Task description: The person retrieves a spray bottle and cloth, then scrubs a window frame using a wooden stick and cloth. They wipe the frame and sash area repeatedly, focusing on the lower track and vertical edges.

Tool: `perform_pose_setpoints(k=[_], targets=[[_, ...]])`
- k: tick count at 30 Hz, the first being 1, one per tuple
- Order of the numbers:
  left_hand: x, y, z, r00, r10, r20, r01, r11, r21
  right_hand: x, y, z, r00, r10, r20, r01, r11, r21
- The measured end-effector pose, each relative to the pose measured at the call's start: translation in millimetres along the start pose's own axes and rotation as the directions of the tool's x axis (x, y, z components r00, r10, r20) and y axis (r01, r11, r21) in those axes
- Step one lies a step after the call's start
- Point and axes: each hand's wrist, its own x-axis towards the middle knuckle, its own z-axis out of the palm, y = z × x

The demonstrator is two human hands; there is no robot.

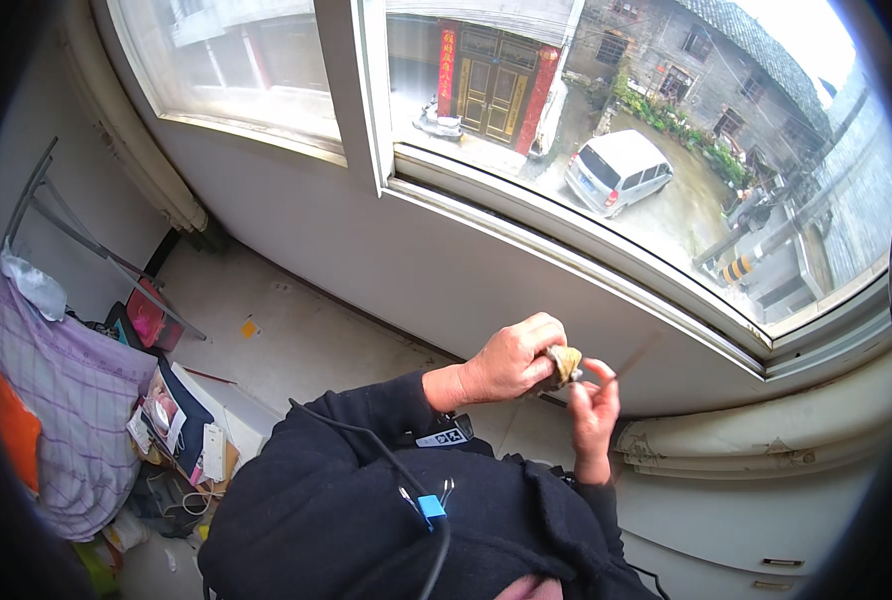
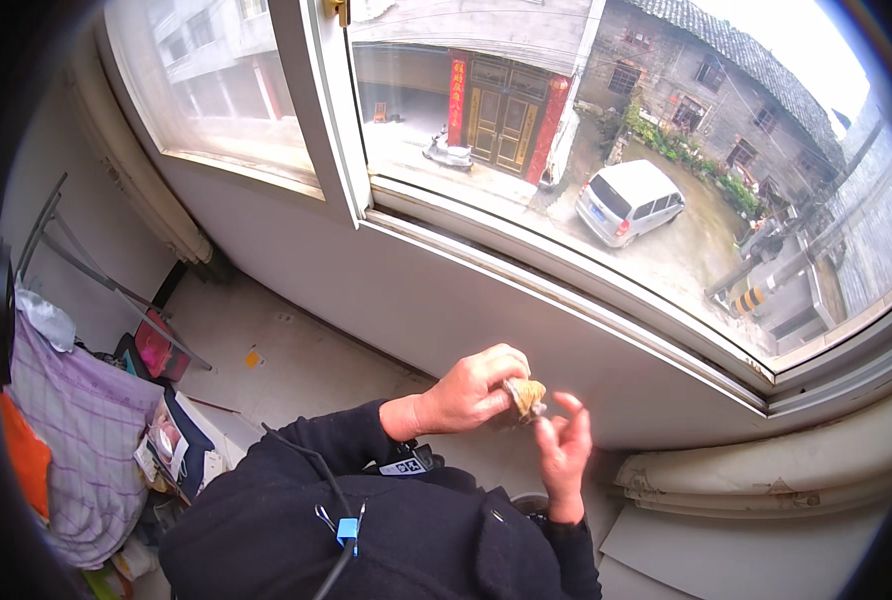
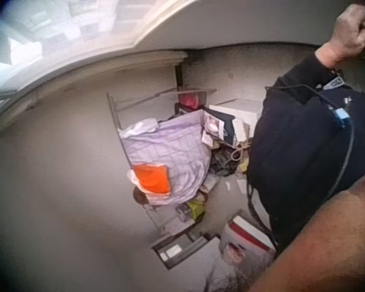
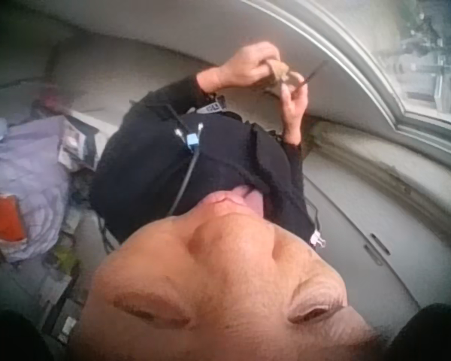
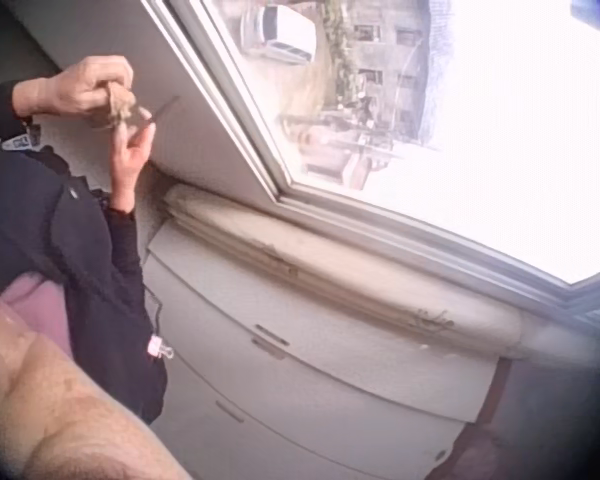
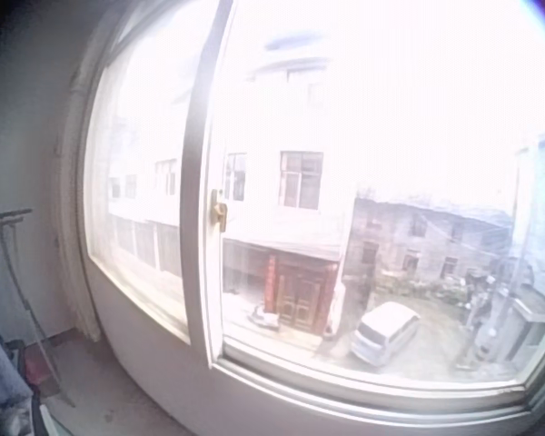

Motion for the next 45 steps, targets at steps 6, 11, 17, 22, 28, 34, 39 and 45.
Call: perform_pose_setpoints(k=[6,11,17,22,28,34,39,45], targets=[[10.4,0.6,-21.5,0.936,-0.35,-0.03,0.219,0.649,-0.729,23.3,27.3,19.7,0.924,0.161,0.347,-0.201,0.976,0.082],[2.6,-13.0,-64.8,0.949,-0.091,-0.301,0.081,0.996,-0.047,47.3,5.4,2.7,0.974,0.045,0.22,-0.025,0.995,-0.096],[-14.2,-9.2,-71.4,0.978,-0.147,-0.145,0.177,0.958,0.224,89.2,-22.5,-24.7,0.837,-0.417,0.354,0.545,0.679,-0.492],[5.0,3.5,-53.1,0.943,-0.298,-0.147,0.317,0.939,0.132,103.4,-16.4,-38.0,0.911,-0.304,0.28,0.411,0.737,-0.536],[16.6,13.3,-54.6,0.922,-0.38,-0.068,0.384,0.922,0.044,121.1,-19.3,-62.0,0.838,-0.414,0.356,0.545,0.668,-0.506],[12.7,9.0,-51.1,0.895,-0.377,-0.24,0.418,0.896,0.151,123.6,-26.4,-81.1,0.949,-0.18,0.26,0.273,0.88,-0.389],[-5.2,7.2,-70.3,0.819,-0.522,-0.238,0.515,0.852,-0.096,126.5,-35.4,-93.5,0.876,-0.009,0.483,0.062,0.994,-0.094],[-12.6,3.9,-68.3,0.872,-0.458,-0.171,0.158,0.596,-0.788,138.0,-36.7,-76.6,0.885,-0.108,0.452,0.318,0.85,-0.419]])
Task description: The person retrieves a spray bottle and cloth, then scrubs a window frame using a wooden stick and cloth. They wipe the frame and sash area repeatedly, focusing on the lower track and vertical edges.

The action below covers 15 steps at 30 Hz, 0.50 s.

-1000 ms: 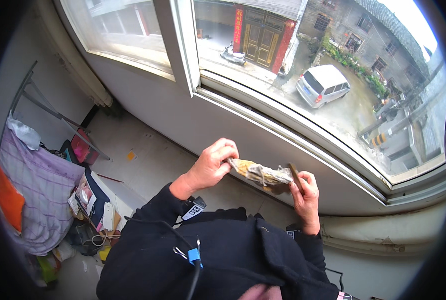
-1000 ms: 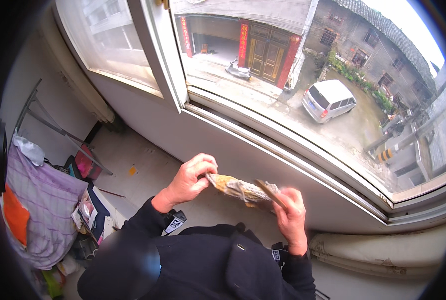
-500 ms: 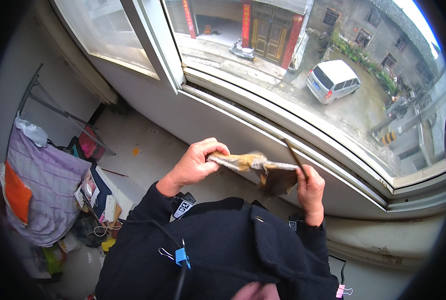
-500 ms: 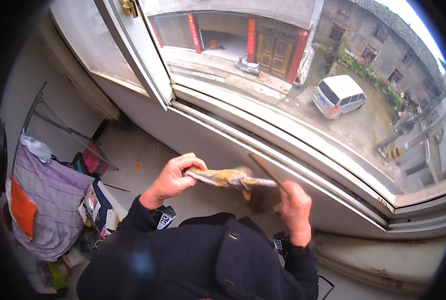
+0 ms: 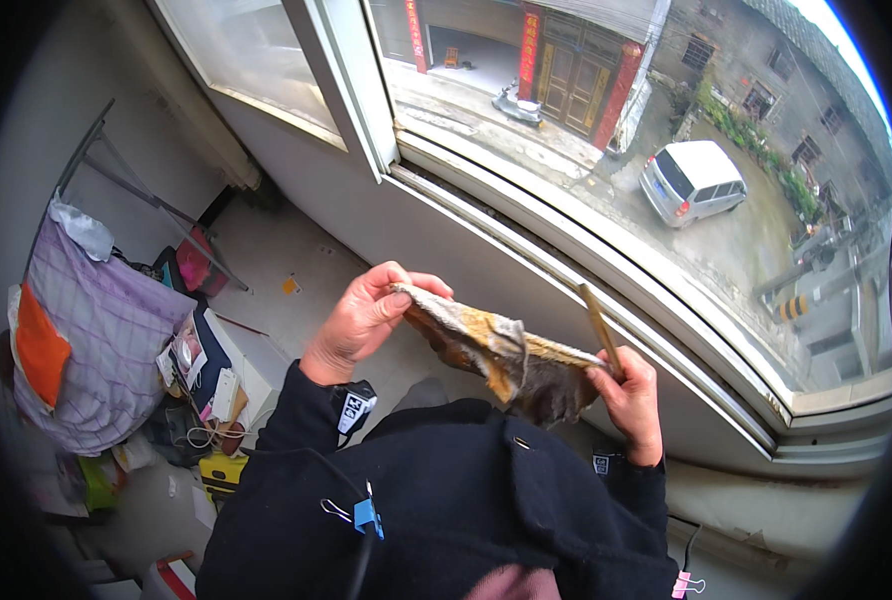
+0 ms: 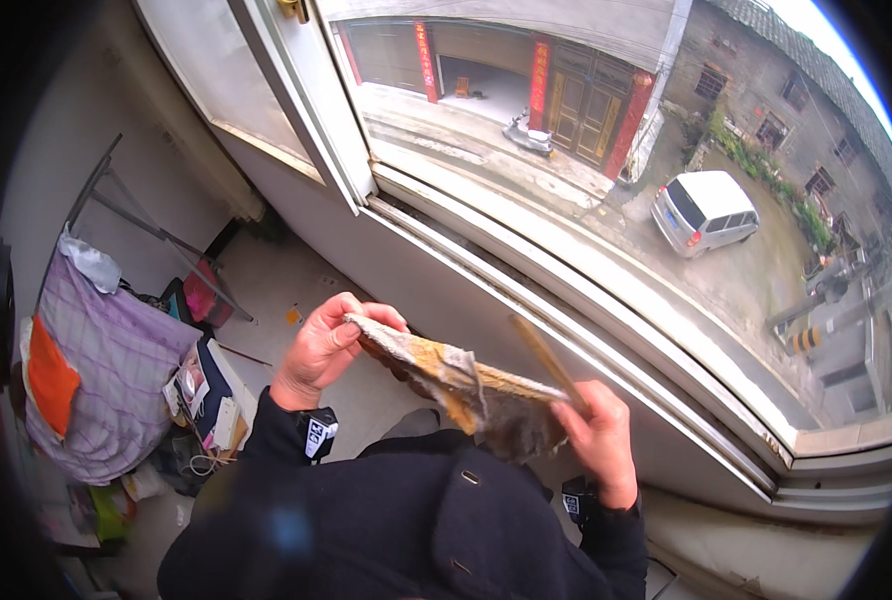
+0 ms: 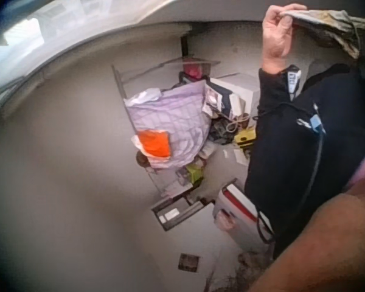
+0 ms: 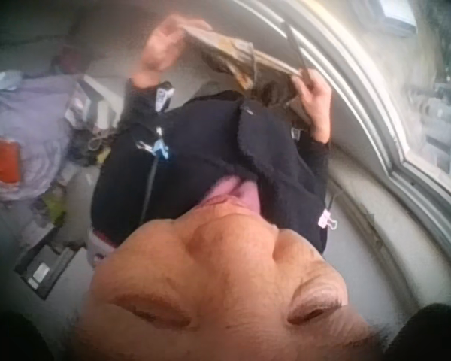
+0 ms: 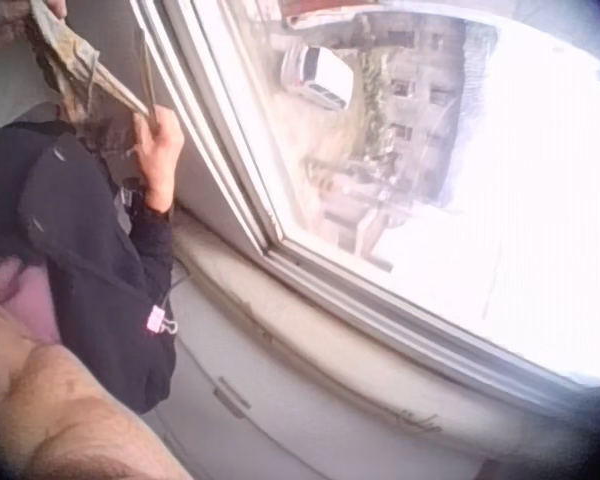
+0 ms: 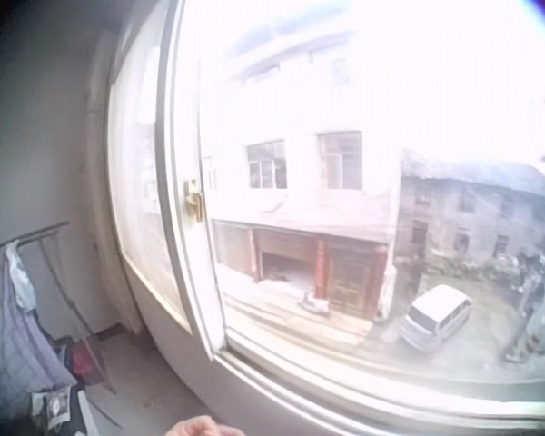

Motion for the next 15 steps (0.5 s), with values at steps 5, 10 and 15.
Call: perform_pose_setpoints(k=[5,10,15], targets=[[27.4,-12.1,7.5,0.999,0.023,-0.038,-0.031,0.97,-0.241,18.6,-12.5,-8.4,0.966,-0.049,-0.254,0.031,0.997,-0.077],[65.7,-12.3,1.1,0.958,0.285,0.025,-0.255,0.812,0.526,46.3,-30.3,-15.7,0.802,-0.168,-0.573,0.093,0.983,-0.159],[85.7,-7.1,-32.5,0.954,0.193,-0.227,-0.092,0.915,0.392,83.9,-40.2,16.7,0.786,-0.326,-0.525,0.096,0.904,-0.417]])
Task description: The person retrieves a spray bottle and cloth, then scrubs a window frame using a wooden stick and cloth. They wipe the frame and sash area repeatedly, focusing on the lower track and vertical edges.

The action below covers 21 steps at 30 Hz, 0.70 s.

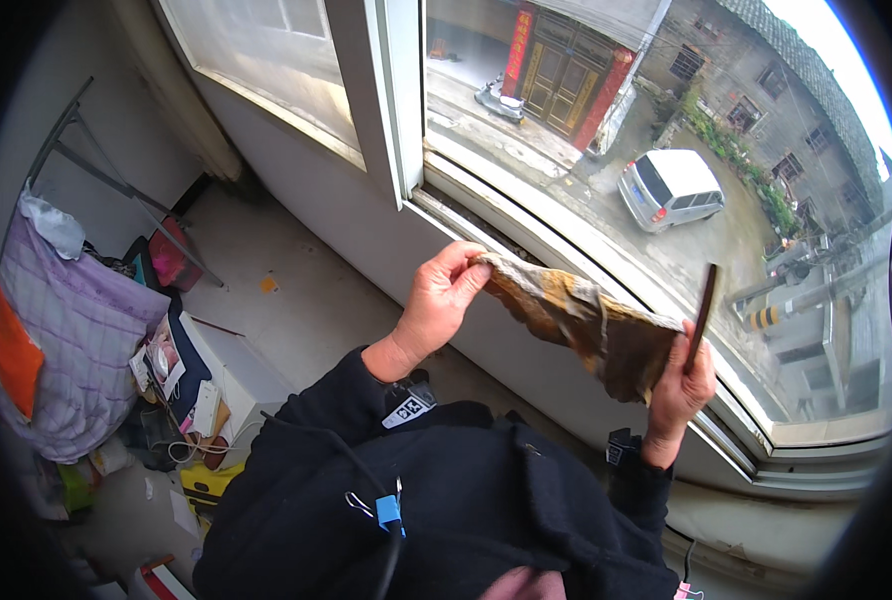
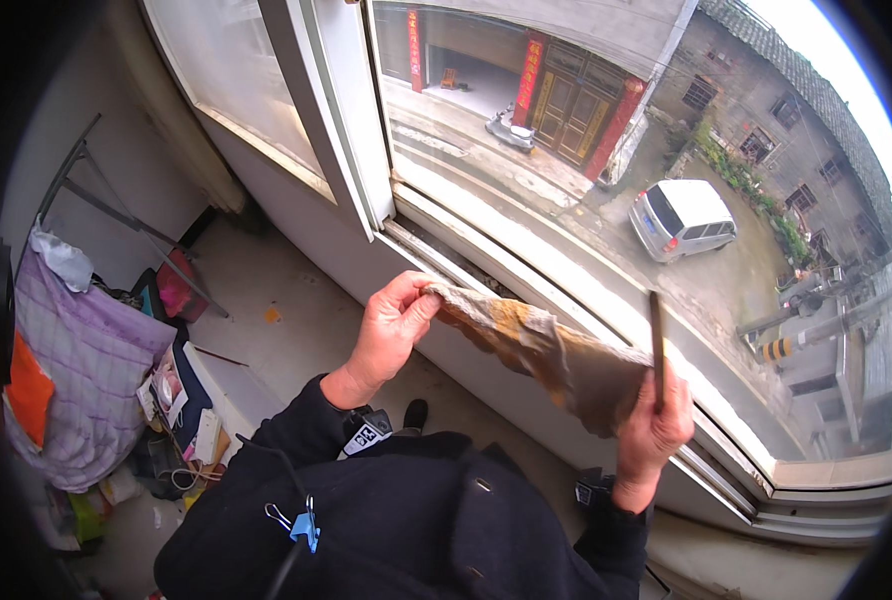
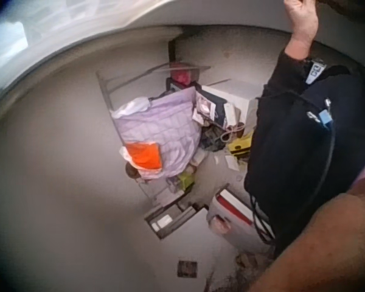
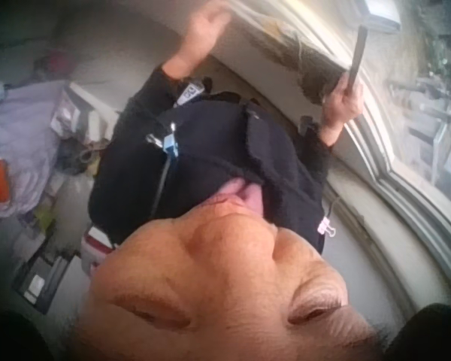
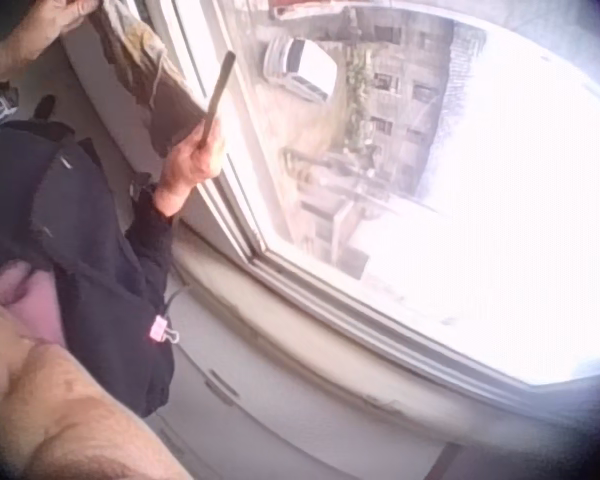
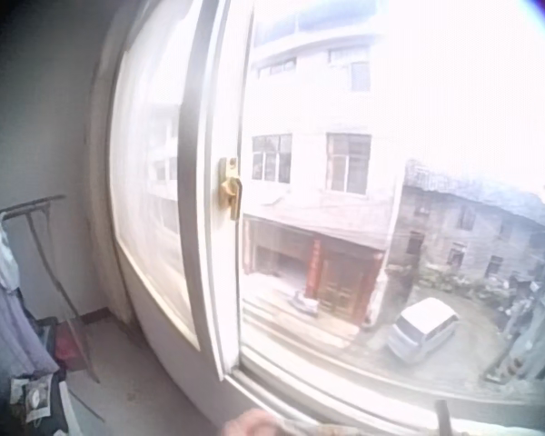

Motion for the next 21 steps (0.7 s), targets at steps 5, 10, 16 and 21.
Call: perform_pose_setpoints(k=[5,10,16,21], targets=[[20.5,-8.4,-24.3,0.984,0.028,-0.178,-0.086,0.94,-0.329,15.7,-23.3,42.2,0.994,-0.102,-0.031,0.1,0.993,-0.056],[52.5,-20.3,-41.4,0.913,0.18,-0.367,-0.257,0.951,-0.173,35.2,-36.3,90.4,0.968,-0.24,0.072,0.249,0.954,-0.166],[62.8,-44.9,-50.7,0.916,-0.031,-0.401,-0.13,0.921,-0.368,33.6,-45.5,97.2,0.948,-0.134,0.29,0.211,0.944,-0.253],[66.2,-55.8,-39.4,0.927,-0.024,-0.375,-0.133,0.912,-0.388,28.1,-53.2,98.7,0.907,-0.255,0.335,0.369,0.864,-0.341]])
